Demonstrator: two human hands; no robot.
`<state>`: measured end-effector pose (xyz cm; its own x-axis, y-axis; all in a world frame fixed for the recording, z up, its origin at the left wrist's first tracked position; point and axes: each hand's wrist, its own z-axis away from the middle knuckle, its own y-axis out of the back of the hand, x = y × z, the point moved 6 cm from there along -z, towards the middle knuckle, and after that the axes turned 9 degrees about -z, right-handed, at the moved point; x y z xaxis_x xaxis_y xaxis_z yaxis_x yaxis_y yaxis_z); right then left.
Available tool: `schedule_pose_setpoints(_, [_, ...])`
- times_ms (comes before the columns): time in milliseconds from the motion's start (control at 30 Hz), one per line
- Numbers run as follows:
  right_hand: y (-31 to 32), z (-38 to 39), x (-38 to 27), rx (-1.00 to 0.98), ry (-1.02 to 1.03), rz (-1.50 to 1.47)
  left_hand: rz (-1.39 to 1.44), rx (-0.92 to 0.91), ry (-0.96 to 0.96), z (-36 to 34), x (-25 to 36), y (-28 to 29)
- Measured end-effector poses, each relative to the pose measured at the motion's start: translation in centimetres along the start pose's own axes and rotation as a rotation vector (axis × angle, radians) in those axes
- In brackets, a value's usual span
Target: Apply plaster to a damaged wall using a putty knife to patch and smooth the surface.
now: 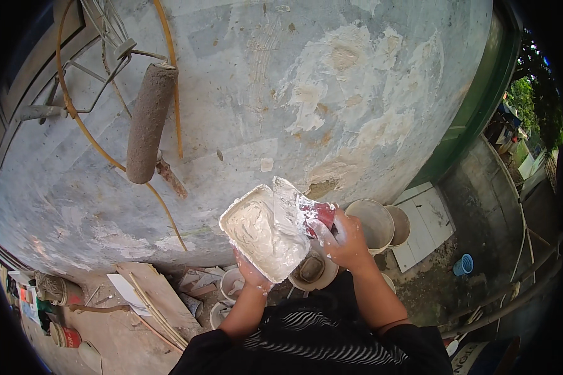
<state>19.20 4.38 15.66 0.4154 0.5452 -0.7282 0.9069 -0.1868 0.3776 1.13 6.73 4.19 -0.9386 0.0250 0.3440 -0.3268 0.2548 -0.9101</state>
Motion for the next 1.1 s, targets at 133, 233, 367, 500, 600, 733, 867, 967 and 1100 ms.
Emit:
schedule_pose_setpoints(133, [0.2, -0.7, 0.6, -0.042, -0.182, -0.122, -0.151, 0.09, -0.023, 0.4, 0.5, 0.4])
schedule_pose_setpoints(233, [0.0, -1.5, 0.6, -0.106, -0.206, -0.082, -0.114, 0.128, 0.032, 0.5, 0.1, 0.5])
schedule_pose_setpoints(367, [-0.1, -2.3, 0.1, -0.171, -0.163, 0.072, -0.171, 0.111, 0.079, 1.0, -0.7, -0.1])
schedule_pose_setpoints(500, [-0.2, -2.9, -1.1, -0.229, -0.058, 0.246, -0.151, 0.087, 0.152, 1.5, -1.5, -0.6])
schedule_pose_setpoints(600, [-0.6, -3.5, -1.7, -0.242, 0.006, 0.292, -0.144, 0.108, 0.202, 1.7, -2.3, -0.8])
schedule_pose_setpoints(733, [-2.1, -3.9, -2.0, -0.281, 0.064, 0.251, -0.211, 0.103, 0.22, 1.6, -3.3, -1.2])
schedule_pose_setpoints(867, [-3.5, -3.4, -1.8, -0.35, 0.058, 0.301, -0.2, 0.14, 0.276, 1.9, -3.6, -0.9])
schedule_pose_setpoints(967, [-4.1, -3.0, -1.6, -0.437, 0.03, 0.266, -0.222, 0.173, 0.262, 1.8, -3.5, -0.1])
schedule_pose_setpoints(1100, [-2.4, -3.8, -1.4, -0.246, -0.005, 0.202, -0.181, 0.168, 0.205, 1.4, -3.2, 0.7])
